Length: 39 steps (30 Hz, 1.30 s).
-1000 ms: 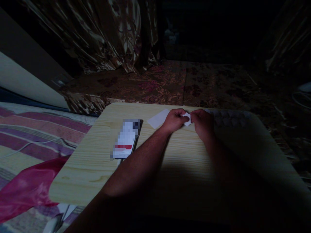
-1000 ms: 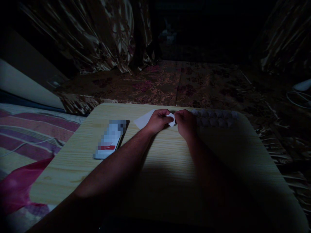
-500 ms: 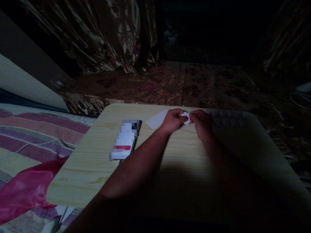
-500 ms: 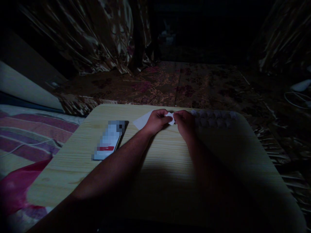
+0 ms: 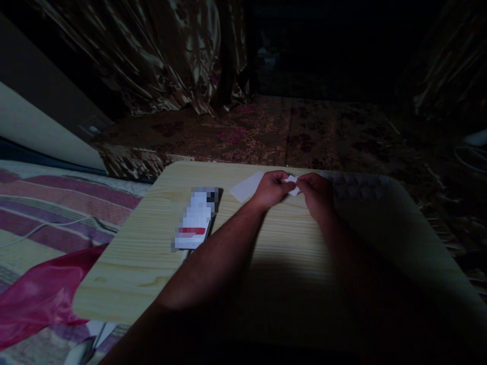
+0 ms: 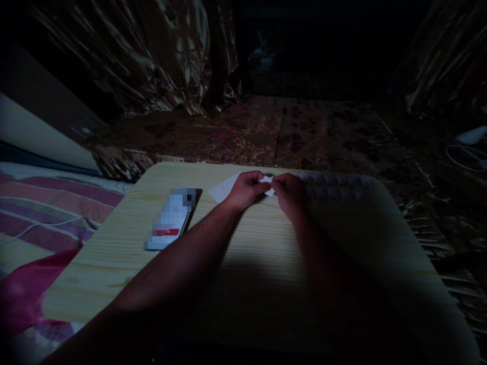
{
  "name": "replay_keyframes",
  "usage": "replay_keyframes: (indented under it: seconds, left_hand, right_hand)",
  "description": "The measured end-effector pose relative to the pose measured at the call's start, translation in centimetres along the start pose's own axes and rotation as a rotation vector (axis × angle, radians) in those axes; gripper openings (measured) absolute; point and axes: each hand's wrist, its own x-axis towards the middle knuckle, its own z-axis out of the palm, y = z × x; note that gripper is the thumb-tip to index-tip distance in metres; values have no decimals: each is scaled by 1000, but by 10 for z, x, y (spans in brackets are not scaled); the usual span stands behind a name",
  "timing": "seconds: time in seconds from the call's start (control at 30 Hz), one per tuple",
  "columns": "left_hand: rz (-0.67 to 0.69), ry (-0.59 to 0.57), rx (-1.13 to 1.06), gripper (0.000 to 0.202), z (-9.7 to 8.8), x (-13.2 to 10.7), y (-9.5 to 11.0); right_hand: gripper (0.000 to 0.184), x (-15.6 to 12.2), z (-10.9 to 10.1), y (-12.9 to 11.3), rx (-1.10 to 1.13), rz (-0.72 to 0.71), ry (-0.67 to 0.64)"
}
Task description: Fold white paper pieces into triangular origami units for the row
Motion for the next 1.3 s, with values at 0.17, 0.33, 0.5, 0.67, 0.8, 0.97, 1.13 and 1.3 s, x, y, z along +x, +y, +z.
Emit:
replay_keyframes:
  seconds: [0.17, 0.33, 0.5, 0.67, 0.8, 0.97, 1.13, 1.3]
  left_hand:
    - [-5, 3, 20, 26, 1, -1, 2]
    - [50, 6, -66, 30, 4, -1, 3]
    - [86, 78, -83, 36, 4, 1, 1]
    - [108, 82, -96, 40, 4, 1, 3]
    - [66, 89, -97, 42, 5, -1, 6]
    - [72, 92, -120, 42, 5, -2, 6]
    - [108, 97, -142, 35, 5, -1, 5]
    - [94, 82, -136, 32, 5, -1, 4]
  right_hand:
    - [16, 0, -2, -2, -61, -33, 8]
    - [17, 1, -2, -2, 36, 9, 40]
    - [18, 1, -1, -4, 81, 50, 27]
    - [19, 1, 0, -4, 156, 56, 15]
    - [19, 1, 0, -6, 155, 64, 16]
    - [19, -1, 0, -8, 143, 58, 25]
    - [22, 0, 3, -6, 210, 59, 19]
    - [42, 0, 5, -6, 243, 15, -23]
